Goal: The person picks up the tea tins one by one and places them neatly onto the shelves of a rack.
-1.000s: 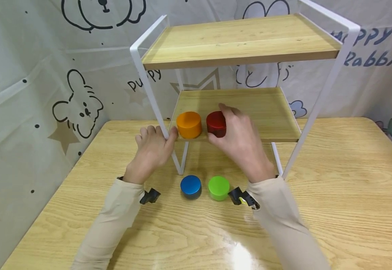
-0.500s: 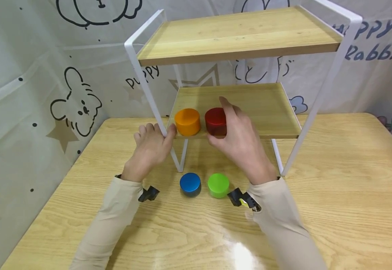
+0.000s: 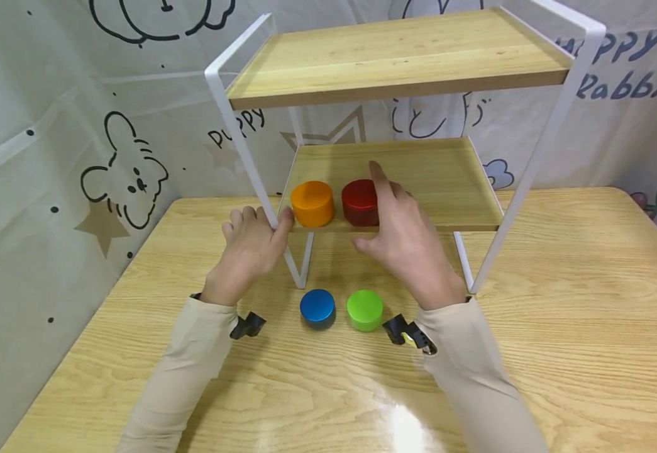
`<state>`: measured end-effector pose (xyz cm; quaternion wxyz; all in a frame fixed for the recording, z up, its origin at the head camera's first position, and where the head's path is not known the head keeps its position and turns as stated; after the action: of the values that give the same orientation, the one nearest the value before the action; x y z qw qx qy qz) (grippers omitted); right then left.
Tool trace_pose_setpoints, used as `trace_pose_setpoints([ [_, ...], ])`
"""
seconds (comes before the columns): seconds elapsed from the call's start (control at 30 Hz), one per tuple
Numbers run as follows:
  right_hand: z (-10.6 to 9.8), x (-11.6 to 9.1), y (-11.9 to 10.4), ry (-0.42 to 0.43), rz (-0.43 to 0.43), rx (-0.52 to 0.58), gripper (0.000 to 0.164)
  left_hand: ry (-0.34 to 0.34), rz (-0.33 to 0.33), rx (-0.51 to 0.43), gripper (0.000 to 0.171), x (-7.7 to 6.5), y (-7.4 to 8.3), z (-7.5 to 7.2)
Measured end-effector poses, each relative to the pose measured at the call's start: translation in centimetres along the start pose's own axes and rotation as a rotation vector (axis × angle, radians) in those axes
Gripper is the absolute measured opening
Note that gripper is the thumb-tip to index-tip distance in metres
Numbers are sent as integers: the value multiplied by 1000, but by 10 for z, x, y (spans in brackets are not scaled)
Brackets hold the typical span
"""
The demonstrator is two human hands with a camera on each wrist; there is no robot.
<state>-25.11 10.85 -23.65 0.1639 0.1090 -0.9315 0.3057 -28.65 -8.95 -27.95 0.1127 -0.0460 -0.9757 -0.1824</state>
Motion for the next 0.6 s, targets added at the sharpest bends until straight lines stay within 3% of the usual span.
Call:
trace_pose_setpoints([
  [0.4,-16,-10,12,0,59,-55,107,-1,1,-2,61,-1,0,2],
  [0.6,-33,-21,14,58,0,-77,104,3,6,2,60,0,2,0],
])
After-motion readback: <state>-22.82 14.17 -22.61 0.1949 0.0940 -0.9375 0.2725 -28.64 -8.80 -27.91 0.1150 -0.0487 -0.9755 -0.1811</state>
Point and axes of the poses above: each hand's wrist, its own x-axis towards the middle knuckle, its own z-axis out of the palm, y = z × x, the point moved 9 cm from there along x, towards the middle knuckle, and after that the axes turned 7 degrees about y, right-handed, at the moved point
